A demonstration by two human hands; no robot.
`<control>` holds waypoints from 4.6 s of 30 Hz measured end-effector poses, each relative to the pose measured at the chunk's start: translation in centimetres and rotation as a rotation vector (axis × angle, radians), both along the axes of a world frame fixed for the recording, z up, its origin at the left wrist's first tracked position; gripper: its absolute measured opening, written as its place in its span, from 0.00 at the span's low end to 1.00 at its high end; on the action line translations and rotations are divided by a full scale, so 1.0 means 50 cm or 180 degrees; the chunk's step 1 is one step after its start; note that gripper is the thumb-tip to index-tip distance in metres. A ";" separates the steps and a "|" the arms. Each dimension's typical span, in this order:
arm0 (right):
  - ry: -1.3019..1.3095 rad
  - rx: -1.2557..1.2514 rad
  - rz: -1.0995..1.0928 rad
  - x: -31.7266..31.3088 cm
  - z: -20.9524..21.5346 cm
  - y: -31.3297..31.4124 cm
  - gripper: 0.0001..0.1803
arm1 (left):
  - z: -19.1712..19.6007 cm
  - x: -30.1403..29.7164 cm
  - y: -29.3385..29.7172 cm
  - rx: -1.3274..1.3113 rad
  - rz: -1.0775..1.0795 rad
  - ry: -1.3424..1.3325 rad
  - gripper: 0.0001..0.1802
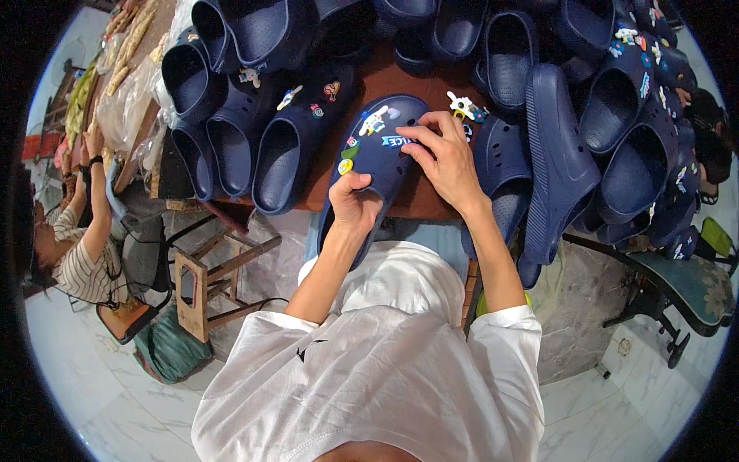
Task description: Attaching decorative plastic charms to the holes of blue foam clogs.
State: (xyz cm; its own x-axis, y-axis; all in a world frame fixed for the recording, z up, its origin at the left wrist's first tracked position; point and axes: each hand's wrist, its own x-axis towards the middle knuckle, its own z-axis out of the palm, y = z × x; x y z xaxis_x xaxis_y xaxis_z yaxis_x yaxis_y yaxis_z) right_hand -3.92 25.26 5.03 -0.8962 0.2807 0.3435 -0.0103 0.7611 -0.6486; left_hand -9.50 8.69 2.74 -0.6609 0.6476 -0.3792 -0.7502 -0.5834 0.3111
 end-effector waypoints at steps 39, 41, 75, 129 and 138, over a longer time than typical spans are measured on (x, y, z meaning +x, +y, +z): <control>-0.0342 -0.0135 0.0484 -0.015 0.092 -0.091 0.09 | -0.001 0.049 -0.063 -0.0058 0.0272 -0.0390 0.23; -0.0641 -0.0151 0.0442 -0.018 0.107 -0.094 0.13 | 0.000 0.056 -0.058 -0.0192 0.0180 0.0033 0.21; -0.0909 0.0042 -0.1163 0.035 -0.035 0.025 0.15 | 0.034 0.073 -0.060 -0.0708 0.0354 0.0419 0.28; 0.0220 0.0835 0.0044 -0.023 0.052 -0.091 0.10 | 0.056 0.083 -0.024 -0.0067 0.0329 -0.0600 0.22; -0.0577 0.0512 -0.1446 -0.002 -0.002 0.021 0.10 | 0.039 0.027 -0.057 -0.0111 0.0730 -0.0728 0.29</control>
